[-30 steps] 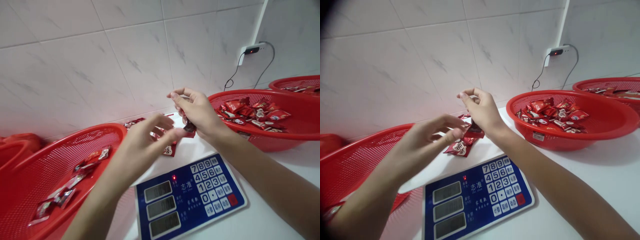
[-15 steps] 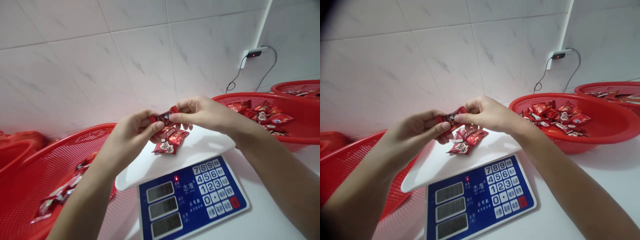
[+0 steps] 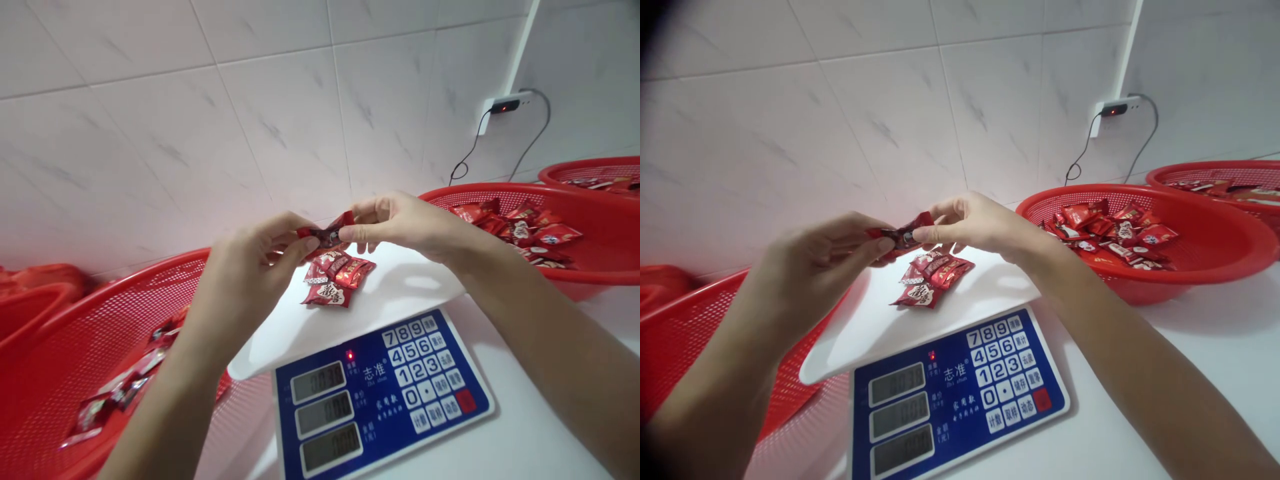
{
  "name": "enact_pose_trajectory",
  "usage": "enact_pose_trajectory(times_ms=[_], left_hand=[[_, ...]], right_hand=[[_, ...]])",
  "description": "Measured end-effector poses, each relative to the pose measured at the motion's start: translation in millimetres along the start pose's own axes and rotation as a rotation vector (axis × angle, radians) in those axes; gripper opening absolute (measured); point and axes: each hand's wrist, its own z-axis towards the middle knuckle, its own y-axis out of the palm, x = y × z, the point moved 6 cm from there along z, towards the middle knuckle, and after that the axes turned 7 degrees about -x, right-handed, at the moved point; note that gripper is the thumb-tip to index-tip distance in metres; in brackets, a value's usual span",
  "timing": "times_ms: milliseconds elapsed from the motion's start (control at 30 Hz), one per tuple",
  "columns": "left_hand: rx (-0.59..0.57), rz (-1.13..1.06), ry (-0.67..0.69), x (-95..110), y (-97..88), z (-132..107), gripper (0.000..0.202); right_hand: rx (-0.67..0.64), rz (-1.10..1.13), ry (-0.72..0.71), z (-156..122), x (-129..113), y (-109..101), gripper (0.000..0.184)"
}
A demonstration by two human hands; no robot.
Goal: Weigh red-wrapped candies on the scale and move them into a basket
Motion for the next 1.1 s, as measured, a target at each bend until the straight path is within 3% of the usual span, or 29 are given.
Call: enact_pose_trajectory(times_ms=[100,200,267,333,400,467,533,600,800,900,967,1033,1100], left_hand=[[0.158,0.135,0.185,12.2,-4.7,-5.9,0.008],[0.224,0.217,0.362,23.0,-3.8,-11.0,0.019],[0.220,0.179,0.313,19.5,-3.8,-9.2,0.019],[0.195,0.003,0.147,6.9,-4.5,-4.4,0.016],[0.096,-0.228,-0.019,-6.7,1.1,0.4,0.022],[-0.028,-0.394,-0.102,-13.6,9.6,3.5,0.023],[-0.084,-0.474,-0.117,-15.5,14.1,4.8,0.017],[-0.069,-0.518,-0.107,-15.8,14.5,4.8,0.013],[-0.050,-0.465,-0.084,-15.5,11.6,4.8,0.010],[-0.059,-0.305,-0.126,-21.4,6.6,6.7,0.008],[-0.060,-0.208,-0.155,-26.8,2.8,7.6,0.006],[-0.064,-0.150,-0.181,-31.7,0.6,7.6,0.007],[-0.083,-0.069,-0.209,-34.7,0.2,6.7,0.009]], right_hand=[[-0.048,0.109,0.011,-1.5,-1.2,3.1,0.028],[-0.007,0.181,0.021,-0.3,-2.0,3.0,0.019],[0.099,0.169,0.017,1.1,-2.3,-0.4,0.016],[0.200,0.115,-0.004,2.2,-3.0,-2.9,0.022],[0.234,0.067,-0.023,3.6,-2.8,-1.5,0.026],[0.198,0.078,-0.044,5.5,-1.4,2.8,0.026],[0.136,0.116,-0.059,7.0,0.5,6.7,0.024],[0.100,0.141,-0.061,7.7,2.6,7.9,0.023],[0.122,0.103,-0.043,8.5,4.4,7.9,0.028],[0.221,-0.133,0.030,1.2,0.1,-5.1,0.035],[0.342,-0.409,0.158,-11.2,-2.3,-28.3,0.041],[0.439,-0.719,0.384,-30.2,0.5,-59.8,0.043],[0.392,-1.007,0.657,-52.2,11.8,-89.1,0.047]])
